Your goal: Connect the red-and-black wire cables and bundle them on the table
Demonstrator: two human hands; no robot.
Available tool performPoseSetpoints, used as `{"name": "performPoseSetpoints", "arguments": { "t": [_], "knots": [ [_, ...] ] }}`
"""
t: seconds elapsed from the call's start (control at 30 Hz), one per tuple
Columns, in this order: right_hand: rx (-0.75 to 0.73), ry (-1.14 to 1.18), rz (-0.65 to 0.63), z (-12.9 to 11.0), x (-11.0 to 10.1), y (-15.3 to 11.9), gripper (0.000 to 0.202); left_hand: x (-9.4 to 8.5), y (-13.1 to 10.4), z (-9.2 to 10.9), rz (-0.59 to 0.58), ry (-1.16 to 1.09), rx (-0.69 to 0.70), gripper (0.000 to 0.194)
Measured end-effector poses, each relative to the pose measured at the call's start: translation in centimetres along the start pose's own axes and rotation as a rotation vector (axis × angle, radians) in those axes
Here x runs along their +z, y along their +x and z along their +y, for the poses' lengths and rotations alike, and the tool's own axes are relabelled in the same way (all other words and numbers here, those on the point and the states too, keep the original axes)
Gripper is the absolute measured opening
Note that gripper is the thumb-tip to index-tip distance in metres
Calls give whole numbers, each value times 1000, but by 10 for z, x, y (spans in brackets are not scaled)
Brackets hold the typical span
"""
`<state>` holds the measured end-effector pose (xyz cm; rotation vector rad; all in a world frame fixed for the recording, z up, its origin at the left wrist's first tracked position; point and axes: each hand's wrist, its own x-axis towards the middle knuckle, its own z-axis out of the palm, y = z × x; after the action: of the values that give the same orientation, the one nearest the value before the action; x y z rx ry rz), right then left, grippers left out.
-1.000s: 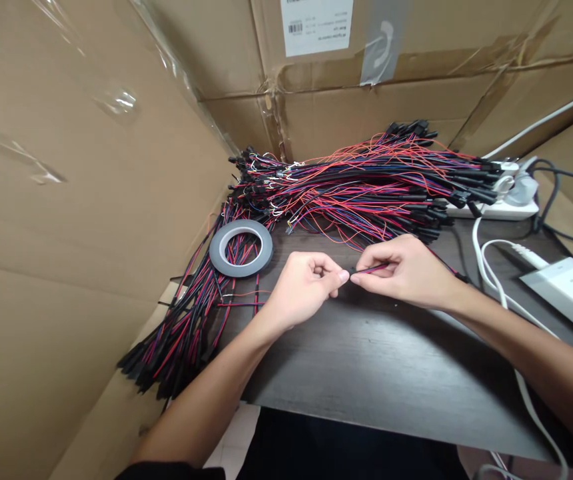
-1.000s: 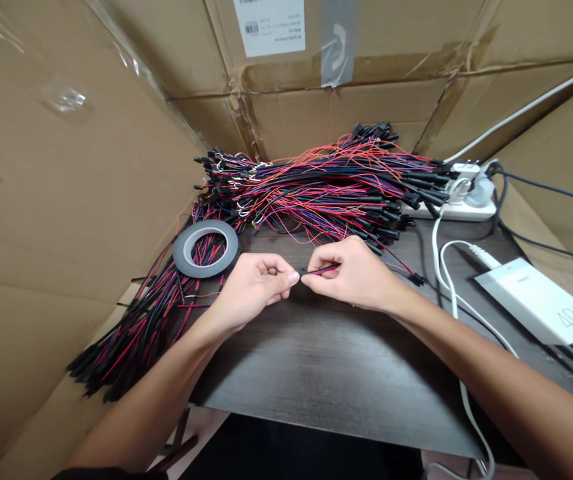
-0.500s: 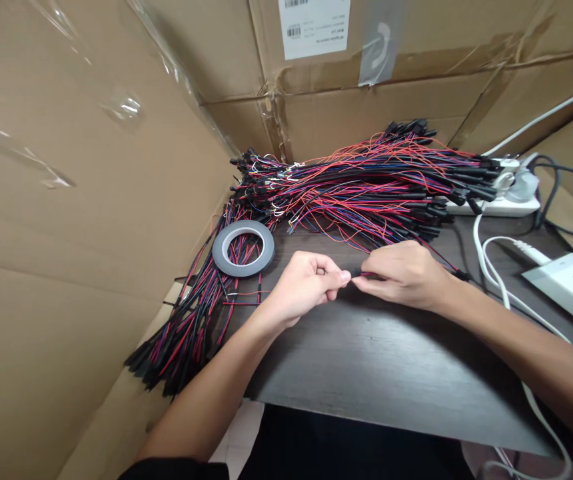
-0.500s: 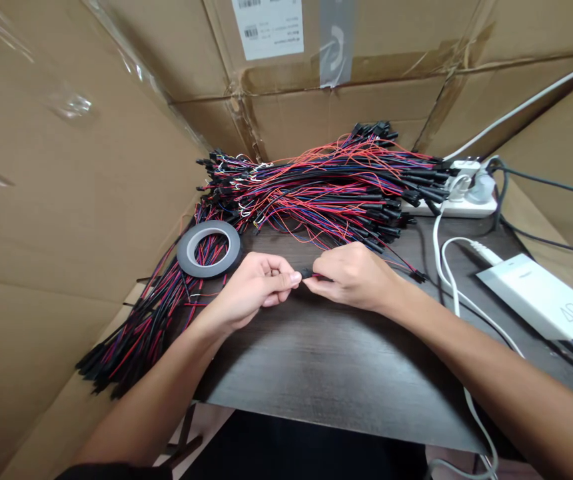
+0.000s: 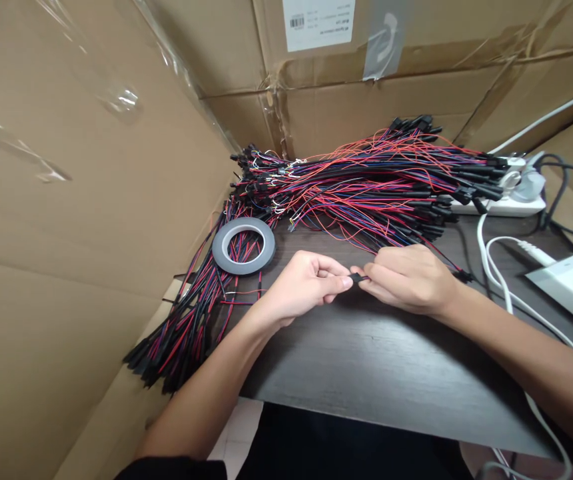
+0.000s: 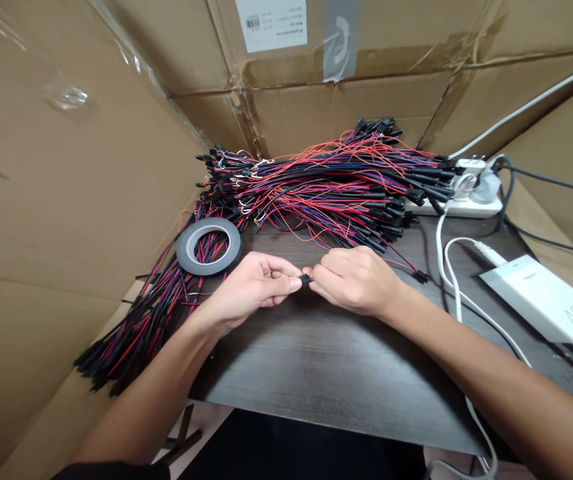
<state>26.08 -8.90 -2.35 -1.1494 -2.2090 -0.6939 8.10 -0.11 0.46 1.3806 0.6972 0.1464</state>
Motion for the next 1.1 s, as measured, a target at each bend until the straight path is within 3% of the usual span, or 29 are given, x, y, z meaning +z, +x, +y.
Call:
{"name": "performPoseSetpoints", "arguments": {
  "t": [0.1, 0.2, 0.3, 0.47, 0.8, 1.1],
  "knots": [
    [111, 207, -88, 0, -2, 2, 28, -1, 2, -1, 48, -16, 28, 19],
    [319, 449, -148, -3, -5, 6, 12, 0, 3, -2, 118, 36, 79, 16],
    [510, 608, -193, -8, -7, 9, 10, 2, 4, -4, 176, 183, 139, 10],
    [703, 741, -192, -14, -6, 13, 10, 2, 6, -9, 207, 430, 275, 10],
    [877, 837, -181, -15, -3, 15, 11, 0, 6, -10, 186, 604, 394, 7],
    [1074, 905, -144, -20, 0, 17, 17, 0, 5, -14, 264, 817, 574, 6]
  ]
}}
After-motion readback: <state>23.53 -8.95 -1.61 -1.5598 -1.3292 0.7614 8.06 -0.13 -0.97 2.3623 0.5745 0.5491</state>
